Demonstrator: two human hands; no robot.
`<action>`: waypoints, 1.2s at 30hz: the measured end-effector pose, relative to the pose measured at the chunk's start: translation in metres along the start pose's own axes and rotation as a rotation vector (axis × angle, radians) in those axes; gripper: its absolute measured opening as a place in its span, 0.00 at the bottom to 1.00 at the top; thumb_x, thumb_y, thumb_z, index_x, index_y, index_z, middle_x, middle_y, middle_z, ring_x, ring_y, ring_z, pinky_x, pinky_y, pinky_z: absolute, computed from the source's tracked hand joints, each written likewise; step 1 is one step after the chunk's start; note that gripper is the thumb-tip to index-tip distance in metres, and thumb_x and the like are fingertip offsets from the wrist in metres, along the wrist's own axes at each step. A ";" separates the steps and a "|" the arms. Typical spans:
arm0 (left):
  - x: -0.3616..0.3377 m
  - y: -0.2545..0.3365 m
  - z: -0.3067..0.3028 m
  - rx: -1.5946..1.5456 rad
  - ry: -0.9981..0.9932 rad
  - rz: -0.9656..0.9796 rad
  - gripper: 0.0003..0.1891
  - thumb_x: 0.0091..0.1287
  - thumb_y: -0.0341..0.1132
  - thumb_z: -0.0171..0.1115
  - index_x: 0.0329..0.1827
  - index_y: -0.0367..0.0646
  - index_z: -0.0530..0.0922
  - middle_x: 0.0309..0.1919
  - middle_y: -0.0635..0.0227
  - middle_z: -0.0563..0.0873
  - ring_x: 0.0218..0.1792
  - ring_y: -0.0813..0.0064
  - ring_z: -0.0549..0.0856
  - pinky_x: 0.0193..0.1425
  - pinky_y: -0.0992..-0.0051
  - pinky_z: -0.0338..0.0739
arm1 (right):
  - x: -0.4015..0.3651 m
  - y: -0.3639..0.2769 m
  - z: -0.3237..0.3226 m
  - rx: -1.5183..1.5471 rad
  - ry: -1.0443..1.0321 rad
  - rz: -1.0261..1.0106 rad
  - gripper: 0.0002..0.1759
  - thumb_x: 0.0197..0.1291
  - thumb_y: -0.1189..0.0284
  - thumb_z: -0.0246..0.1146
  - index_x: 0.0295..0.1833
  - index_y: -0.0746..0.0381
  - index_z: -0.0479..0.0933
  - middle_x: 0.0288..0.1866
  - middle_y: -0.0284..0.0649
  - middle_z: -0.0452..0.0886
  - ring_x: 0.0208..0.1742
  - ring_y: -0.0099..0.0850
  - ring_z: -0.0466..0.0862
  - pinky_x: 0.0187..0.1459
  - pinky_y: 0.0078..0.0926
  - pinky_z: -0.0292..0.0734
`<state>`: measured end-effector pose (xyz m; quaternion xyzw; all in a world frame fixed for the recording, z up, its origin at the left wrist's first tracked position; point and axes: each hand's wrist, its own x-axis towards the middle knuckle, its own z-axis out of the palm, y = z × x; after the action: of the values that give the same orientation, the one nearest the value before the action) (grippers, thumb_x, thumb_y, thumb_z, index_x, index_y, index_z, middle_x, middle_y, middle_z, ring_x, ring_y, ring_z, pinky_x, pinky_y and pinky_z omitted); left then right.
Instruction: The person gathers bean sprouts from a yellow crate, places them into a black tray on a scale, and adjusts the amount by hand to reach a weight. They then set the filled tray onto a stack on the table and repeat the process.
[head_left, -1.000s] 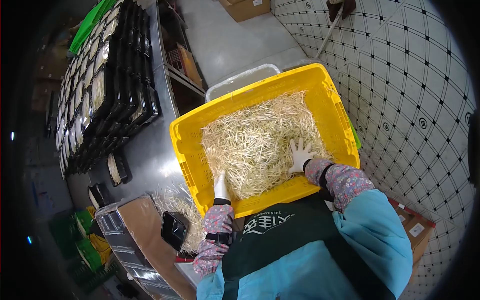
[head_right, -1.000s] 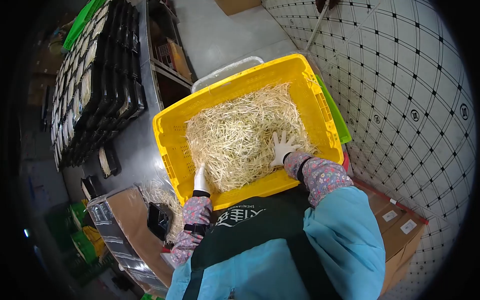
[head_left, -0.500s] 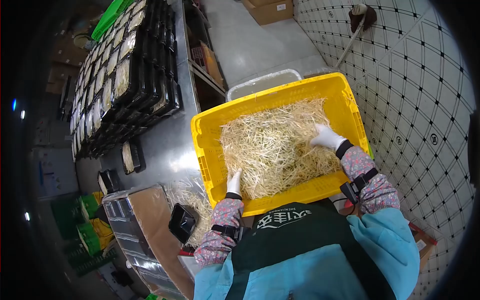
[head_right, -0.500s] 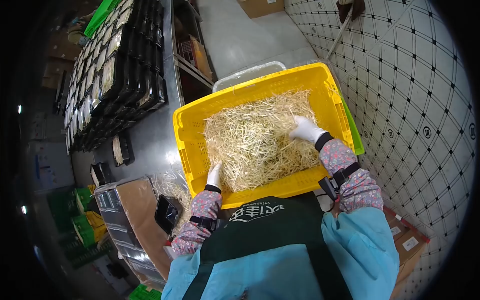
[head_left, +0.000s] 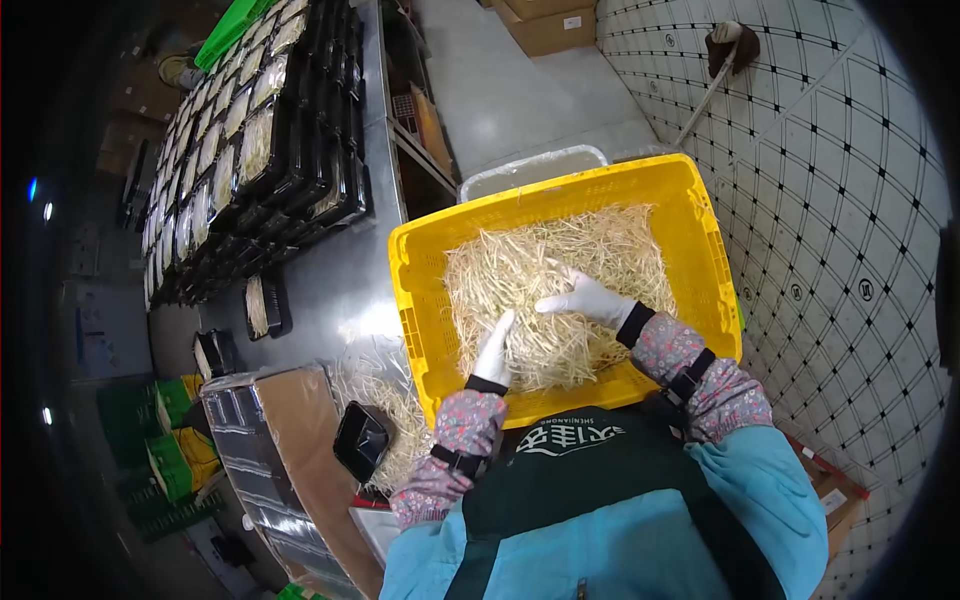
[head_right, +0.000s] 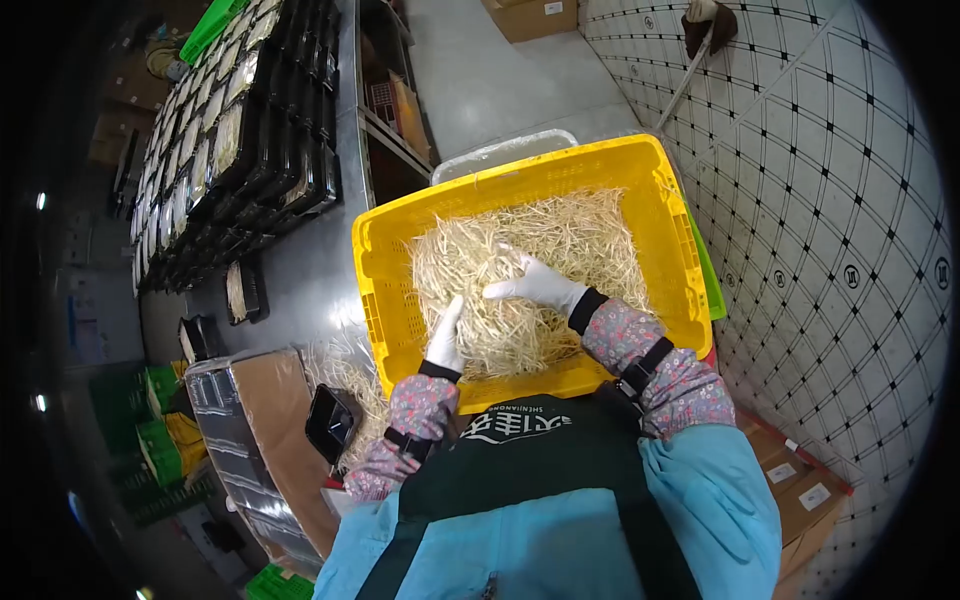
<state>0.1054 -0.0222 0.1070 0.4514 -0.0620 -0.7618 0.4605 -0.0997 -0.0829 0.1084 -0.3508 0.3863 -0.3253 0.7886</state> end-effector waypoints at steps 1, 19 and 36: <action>0.010 0.006 -0.001 0.031 0.032 -0.196 0.21 0.70 0.36 0.62 0.63 0.38 0.75 0.54 0.60 0.85 0.55 0.68 0.84 0.60 0.67 0.78 | 0.010 0.008 -0.008 -0.079 0.017 0.101 0.49 0.51 0.72 0.77 0.76 0.68 0.58 0.65 0.45 0.75 0.60 0.29 0.78 0.63 0.28 0.73; 0.038 0.004 -0.112 0.763 0.238 0.100 0.26 0.64 0.42 0.69 0.57 0.29 0.78 0.52 0.59 0.86 0.53 0.69 0.83 0.66 0.69 0.71 | -0.010 0.044 -0.061 -0.101 0.229 0.039 0.19 0.62 0.72 0.67 0.58 0.66 0.75 0.49 0.34 0.83 0.48 0.21 0.80 0.53 0.22 0.75; 0.109 -0.052 -0.100 0.294 0.461 0.216 0.30 0.68 0.39 0.66 0.69 0.34 0.67 0.57 0.62 0.79 0.53 0.71 0.78 0.56 0.72 0.73 | 0.048 0.094 -0.033 -1.050 0.589 -0.010 0.42 0.63 0.48 0.60 0.70 0.72 0.65 0.67 0.62 0.71 0.71 0.50 0.70 0.71 0.40 0.62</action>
<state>0.1282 -0.0429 -0.0468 0.6652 -0.1134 -0.5685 0.4706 -0.0813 -0.0794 0.0000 -0.5903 0.6958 -0.1783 0.3682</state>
